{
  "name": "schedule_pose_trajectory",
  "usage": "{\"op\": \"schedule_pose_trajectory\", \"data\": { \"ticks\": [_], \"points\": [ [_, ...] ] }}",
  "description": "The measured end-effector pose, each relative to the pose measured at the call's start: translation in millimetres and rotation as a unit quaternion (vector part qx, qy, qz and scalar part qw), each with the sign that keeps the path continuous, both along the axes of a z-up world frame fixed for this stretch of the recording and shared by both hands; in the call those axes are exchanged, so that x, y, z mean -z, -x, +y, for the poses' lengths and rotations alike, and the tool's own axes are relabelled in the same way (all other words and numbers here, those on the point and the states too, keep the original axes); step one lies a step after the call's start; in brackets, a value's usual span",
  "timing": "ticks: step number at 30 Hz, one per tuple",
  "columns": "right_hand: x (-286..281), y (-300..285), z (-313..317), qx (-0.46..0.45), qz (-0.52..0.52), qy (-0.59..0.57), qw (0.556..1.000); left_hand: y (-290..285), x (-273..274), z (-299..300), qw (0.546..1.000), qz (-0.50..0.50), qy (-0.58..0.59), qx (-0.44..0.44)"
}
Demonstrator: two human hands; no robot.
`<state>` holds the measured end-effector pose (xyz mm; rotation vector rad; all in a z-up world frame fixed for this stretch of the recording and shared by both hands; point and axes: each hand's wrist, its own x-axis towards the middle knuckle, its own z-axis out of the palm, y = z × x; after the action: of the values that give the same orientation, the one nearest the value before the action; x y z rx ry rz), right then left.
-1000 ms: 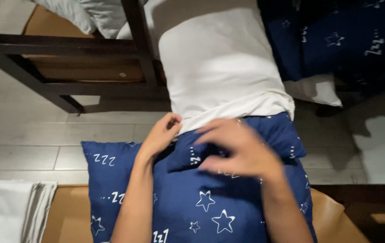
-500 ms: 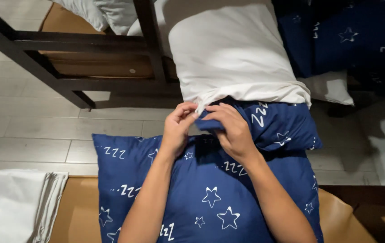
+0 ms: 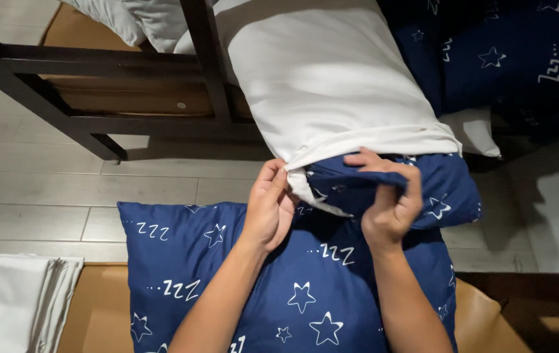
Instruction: The person places a white pillow onto a blue pillowcase with star patterns. They then insert their hands into the pillowcase and pull the fabric over the pillow, adjusting the corners and smoothing the surface until the pillow is fully enclosed.
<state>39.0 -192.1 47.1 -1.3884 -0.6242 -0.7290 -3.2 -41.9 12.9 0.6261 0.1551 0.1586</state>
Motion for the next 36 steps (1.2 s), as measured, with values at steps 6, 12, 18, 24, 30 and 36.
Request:
{"op": "schedule_pose_trajectory", "data": {
  "ticks": [6,12,18,24,30,36],
  "points": [
    [-5,-4,-30,0.015,-0.008,-0.058,0.998,-17,58,6,0.992,-0.050,0.027,0.110],
    [-31,29,-12,-0.085,-0.019,0.034,0.996,-34,49,40,0.926,-0.060,-0.336,-0.160],
    [-39,48,21,-0.424,-0.039,0.395,0.814,-57,81,109,0.942,-0.002,-0.243,-0.232],
    [-30,50,33,-0.465,0.006,0.450,0.763,-49,81,106,0.916,0.044,-0.372,-0.142],
    [-70,39,1,-0.387,0.127,0.300,0.863,-7,-10,77,0.727,-0.032,-0.645,-0.232],
    [-20,-26,-111,0.067,0.338,0.348,0.872,65,-114,32,0.666,-0.205,-0.717,-0.019]
  ]
}}
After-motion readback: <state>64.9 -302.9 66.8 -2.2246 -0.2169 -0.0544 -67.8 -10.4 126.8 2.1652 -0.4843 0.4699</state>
